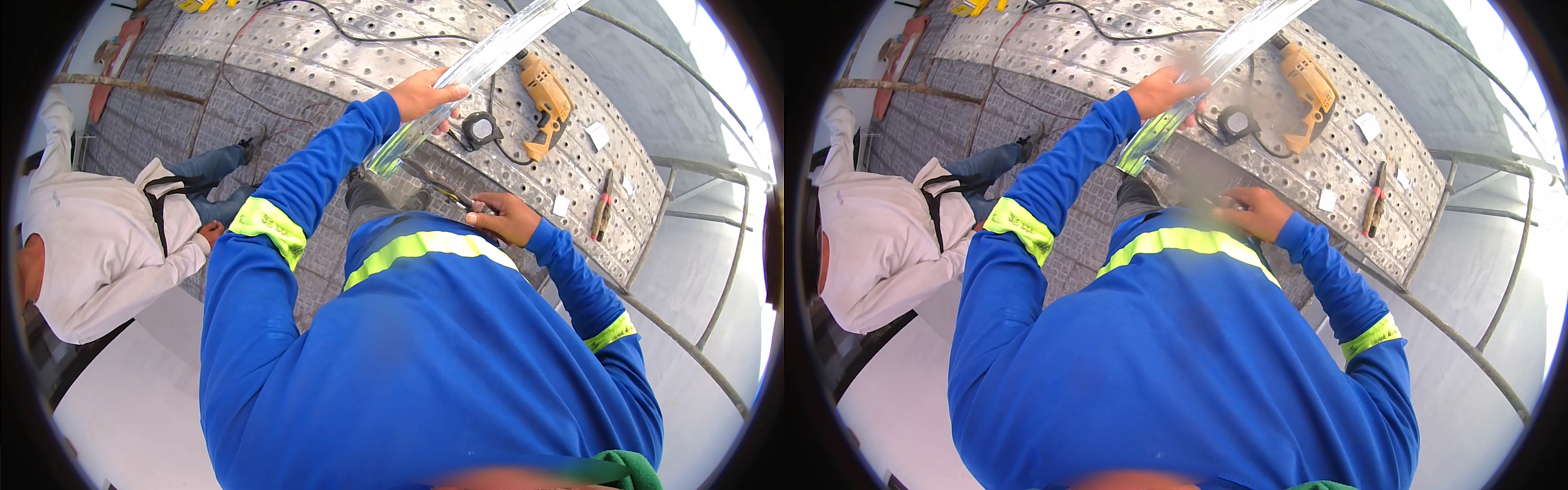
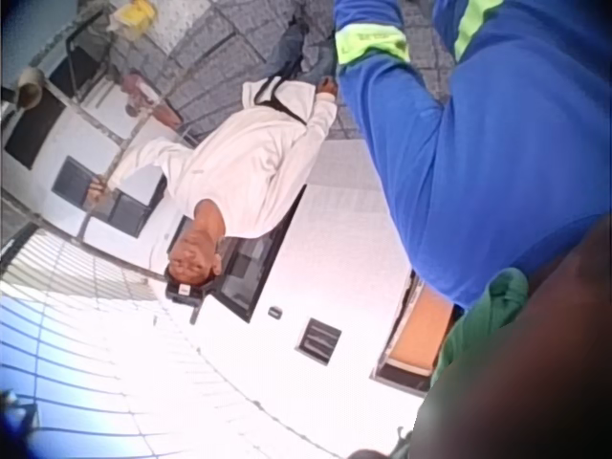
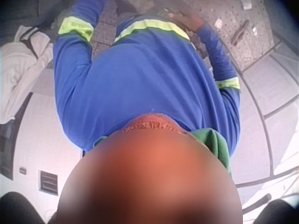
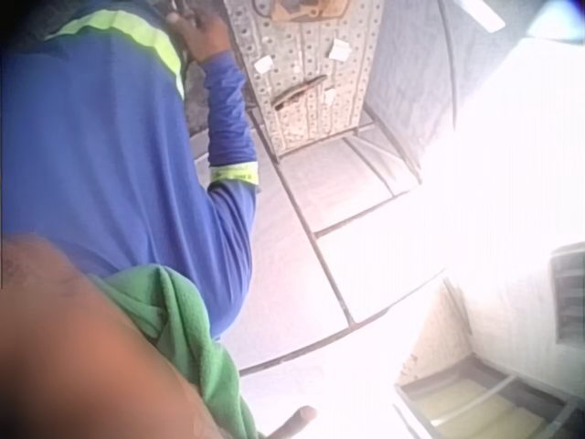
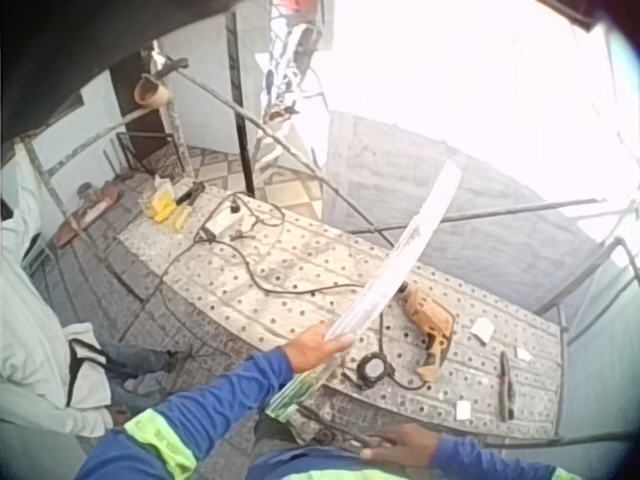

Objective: The person uses tin snips to cut a long metal strip into smaller pieces on a perforated metal work surface. The person holds the strip with one hand and cuts with the other, then sets the cut pieces aside.

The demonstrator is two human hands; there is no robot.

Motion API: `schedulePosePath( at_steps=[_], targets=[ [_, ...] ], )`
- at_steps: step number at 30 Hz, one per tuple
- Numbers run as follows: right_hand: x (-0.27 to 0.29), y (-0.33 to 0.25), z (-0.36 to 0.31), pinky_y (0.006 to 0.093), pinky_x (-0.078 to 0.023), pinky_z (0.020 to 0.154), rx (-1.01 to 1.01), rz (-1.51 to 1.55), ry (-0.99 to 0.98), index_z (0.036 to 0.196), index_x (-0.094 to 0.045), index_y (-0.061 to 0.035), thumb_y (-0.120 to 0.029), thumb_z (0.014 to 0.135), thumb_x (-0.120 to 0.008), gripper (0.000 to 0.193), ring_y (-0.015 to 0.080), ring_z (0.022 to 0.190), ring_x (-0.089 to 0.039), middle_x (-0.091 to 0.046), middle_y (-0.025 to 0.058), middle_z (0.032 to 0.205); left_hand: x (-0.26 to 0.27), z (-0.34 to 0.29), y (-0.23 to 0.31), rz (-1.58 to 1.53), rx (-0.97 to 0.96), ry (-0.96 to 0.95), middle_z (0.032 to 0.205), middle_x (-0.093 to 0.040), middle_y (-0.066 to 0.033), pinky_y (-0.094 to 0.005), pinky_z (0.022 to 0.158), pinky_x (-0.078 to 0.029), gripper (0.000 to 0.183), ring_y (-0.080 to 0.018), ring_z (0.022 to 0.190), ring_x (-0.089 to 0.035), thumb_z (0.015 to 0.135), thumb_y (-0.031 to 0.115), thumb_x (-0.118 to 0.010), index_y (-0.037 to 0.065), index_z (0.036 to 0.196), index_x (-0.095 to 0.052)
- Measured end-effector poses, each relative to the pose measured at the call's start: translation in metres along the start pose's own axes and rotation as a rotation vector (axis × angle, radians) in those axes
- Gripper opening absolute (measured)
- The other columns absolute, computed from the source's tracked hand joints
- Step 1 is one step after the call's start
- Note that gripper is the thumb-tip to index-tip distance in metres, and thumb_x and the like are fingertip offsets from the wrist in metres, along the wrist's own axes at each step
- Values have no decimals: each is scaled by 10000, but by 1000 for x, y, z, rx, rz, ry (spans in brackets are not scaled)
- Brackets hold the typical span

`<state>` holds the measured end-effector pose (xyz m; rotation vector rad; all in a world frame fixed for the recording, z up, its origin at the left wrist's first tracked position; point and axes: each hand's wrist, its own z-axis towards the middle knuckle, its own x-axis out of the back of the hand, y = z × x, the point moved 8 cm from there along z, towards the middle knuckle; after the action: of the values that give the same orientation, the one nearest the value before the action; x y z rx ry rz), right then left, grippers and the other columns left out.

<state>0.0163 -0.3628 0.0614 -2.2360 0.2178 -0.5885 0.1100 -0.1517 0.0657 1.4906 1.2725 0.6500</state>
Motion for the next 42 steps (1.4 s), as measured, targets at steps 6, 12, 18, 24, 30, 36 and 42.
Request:
schedulePosePath(
  at_steps=[6, 12, 18, 24, 30, 36, 42],
  targets=[
    [-2, -8, -5, 355, -535, 680, 88, -154, 74, 1227, -646, 62, -449, 852, -782, 649, 222, 724, -655, -707, 120, 897, 5, -2, -6, -129, 22, 32, 863, -659, -56, -302, 567, -576, 396, -138, 612, -653, 977, 391, -645, 58, 1179, -569],
    [0, 0, -4, 310, -521, 641, -13, -7, -4, 1236, -639, 64, -412, 856, -789, 628, 152, 713, -639, -703, 102, 939, 4, -3, -6, -148, 29, 3, 873, -657, -61, -300, 569, -573, 425, -139, 628, -657, 973, 413, -644, 61, 1195, -559],
    [-2, 7, 2, 320, -524, 687, 46, 23, -2, 1252, -624, 62, -404, 883, -763, 610, 163, 765, -642, -694, 91, 971, -2, -2, 2, -33, 4, 6, 873, -656, -60, -303, 574, -576, 436, -142, 635, -659, 973, 416, -643, 60, 1211, -562],
    [-5, -9, -3, 361, -529, 752, 82, -136, 75, 1230, -646, 55, -456, 854, -773, 646, 226, 832, -674, -710, 186, 1005, 1, 3, -3, -65, 32, -2, 899, -658, -127, -308, 542, -585, 483, -165, 620, -673, 1011, 359, -593, 27, 1334, -457],
    [-2, -11, -7, 368, -532, 761, -5, -124, 35, 1240, -643, 49, -445, 851, -778, 644, 219, 837, -671, -711, 179, 1018, 3, 0, -8, -136, 43, 9, 889, -654, -64, -291, 588, -584, 455, -134, 643, -658, 971, 426, -647, 79, 1247, -543],
    [-5, -2, 1, 321, -499, 852, 54, -13, -10, 1294, -605, 38, -404, 899, -743, 608, 169, 970, -622, -690, 129, 1067, -1, 1, 0, -51, 40, -9, 896, -645, -114, -312, 553, -587, 492, -161, 639, -670, 1013, 370, -585, 39, 1351, -450],
    [-6, -4, 2, 330, -501, 849, 37, 9, -6, 1273, -616, 40, -417, 897, -738, 604, 184, 964, -627, -694, 137, 1042, 1, 0, 3, -102, 33, 25, 893, -660, -83, -298, 580, -579, 401, -145, 636, -660, 969, 394, -660, 71, 1183, -557]
  ],
)
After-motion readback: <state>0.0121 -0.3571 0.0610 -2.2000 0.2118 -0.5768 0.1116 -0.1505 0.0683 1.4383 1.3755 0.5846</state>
